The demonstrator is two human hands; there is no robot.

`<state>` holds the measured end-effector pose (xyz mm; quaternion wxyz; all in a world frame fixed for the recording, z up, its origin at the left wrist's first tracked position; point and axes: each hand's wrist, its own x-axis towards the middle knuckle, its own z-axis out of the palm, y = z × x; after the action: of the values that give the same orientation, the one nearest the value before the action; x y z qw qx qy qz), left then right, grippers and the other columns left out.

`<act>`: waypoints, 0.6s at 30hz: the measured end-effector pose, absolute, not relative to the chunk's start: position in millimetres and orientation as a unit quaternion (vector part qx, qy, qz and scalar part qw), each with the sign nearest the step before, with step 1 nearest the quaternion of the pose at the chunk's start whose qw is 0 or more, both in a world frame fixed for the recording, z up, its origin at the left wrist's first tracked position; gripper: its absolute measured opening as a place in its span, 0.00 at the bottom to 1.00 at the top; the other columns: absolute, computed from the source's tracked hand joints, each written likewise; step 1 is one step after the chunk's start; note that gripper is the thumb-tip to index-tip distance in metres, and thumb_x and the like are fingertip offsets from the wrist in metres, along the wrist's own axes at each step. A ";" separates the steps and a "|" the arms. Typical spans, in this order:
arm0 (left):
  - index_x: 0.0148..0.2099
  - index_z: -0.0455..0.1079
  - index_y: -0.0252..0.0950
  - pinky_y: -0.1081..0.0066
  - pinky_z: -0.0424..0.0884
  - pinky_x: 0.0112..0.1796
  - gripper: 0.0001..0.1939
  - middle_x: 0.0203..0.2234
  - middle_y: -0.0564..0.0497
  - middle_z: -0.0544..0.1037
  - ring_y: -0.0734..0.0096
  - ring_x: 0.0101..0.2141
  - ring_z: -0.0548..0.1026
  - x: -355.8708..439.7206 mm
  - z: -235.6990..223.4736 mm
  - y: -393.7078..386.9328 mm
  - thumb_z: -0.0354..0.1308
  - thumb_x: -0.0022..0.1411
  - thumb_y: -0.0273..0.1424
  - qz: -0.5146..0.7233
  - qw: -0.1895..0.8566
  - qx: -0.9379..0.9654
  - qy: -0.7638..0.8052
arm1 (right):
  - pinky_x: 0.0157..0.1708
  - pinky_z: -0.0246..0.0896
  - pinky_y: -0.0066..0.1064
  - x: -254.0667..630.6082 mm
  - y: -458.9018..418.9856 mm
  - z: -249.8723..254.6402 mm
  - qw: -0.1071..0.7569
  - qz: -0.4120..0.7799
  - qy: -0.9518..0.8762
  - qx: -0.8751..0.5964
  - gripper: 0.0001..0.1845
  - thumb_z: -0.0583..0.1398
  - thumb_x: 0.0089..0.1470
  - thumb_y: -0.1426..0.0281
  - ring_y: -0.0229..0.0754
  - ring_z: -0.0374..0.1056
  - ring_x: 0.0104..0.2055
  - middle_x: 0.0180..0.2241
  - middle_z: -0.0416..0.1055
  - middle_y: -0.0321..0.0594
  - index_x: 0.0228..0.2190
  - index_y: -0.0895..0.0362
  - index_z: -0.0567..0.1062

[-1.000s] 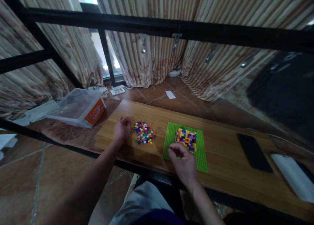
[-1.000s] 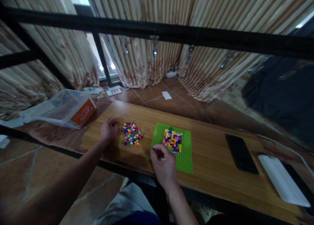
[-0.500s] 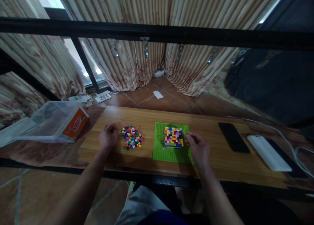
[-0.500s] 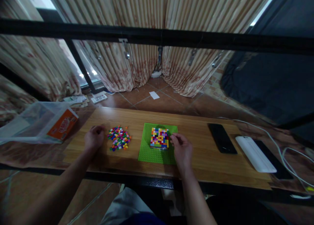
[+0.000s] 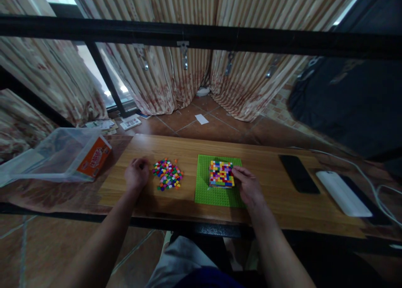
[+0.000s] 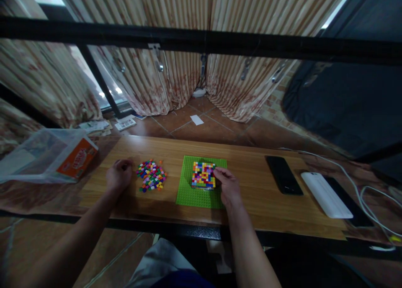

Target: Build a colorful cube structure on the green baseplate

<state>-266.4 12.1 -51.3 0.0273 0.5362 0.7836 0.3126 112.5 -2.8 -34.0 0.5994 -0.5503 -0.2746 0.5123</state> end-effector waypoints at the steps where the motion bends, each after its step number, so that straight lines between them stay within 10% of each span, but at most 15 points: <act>1: 0.36 0.75 0.37 0.68 0.69 0.38 0.10 0.38 0.46 0.79 0.63 0.37 0.76 -266.7 -52.0 12.1 0.52 0.57 0.30 0.313 0.027 0.536 0.783 | 0.29 0.66 0.32 113.5 -1.5 -33.7 0.596 0.520 -0.273 -0.547 0.19 0.74 0.28 0.61 0.37 0.69 0.26 0.24 0.76 0.33 0.26 0.54 0.79; 18: 0.36 0.75 0.37 0.69 0.69 0.37 0.10 0.38 0.45 0.79 0.63 0.37 0.76 -266.8 -49.9 11.5 0.52 0.57 0.29 0.306 0.040 0.535 0.786 | 0.27 0.65 0.29 118.7 -7.7 -29.5 0.595 0.550 -0.281 -0.514 0.20 0.74 0.32 0.58 0.35 0.68 0.25 0.24 0.74 0.32 0.26 0.55 0.77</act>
<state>-266.8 11.5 -49.9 0.0405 0.5352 0.7864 0.3057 118.7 -7.7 -29.5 0.5947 -0.5140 -0.2814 0.5504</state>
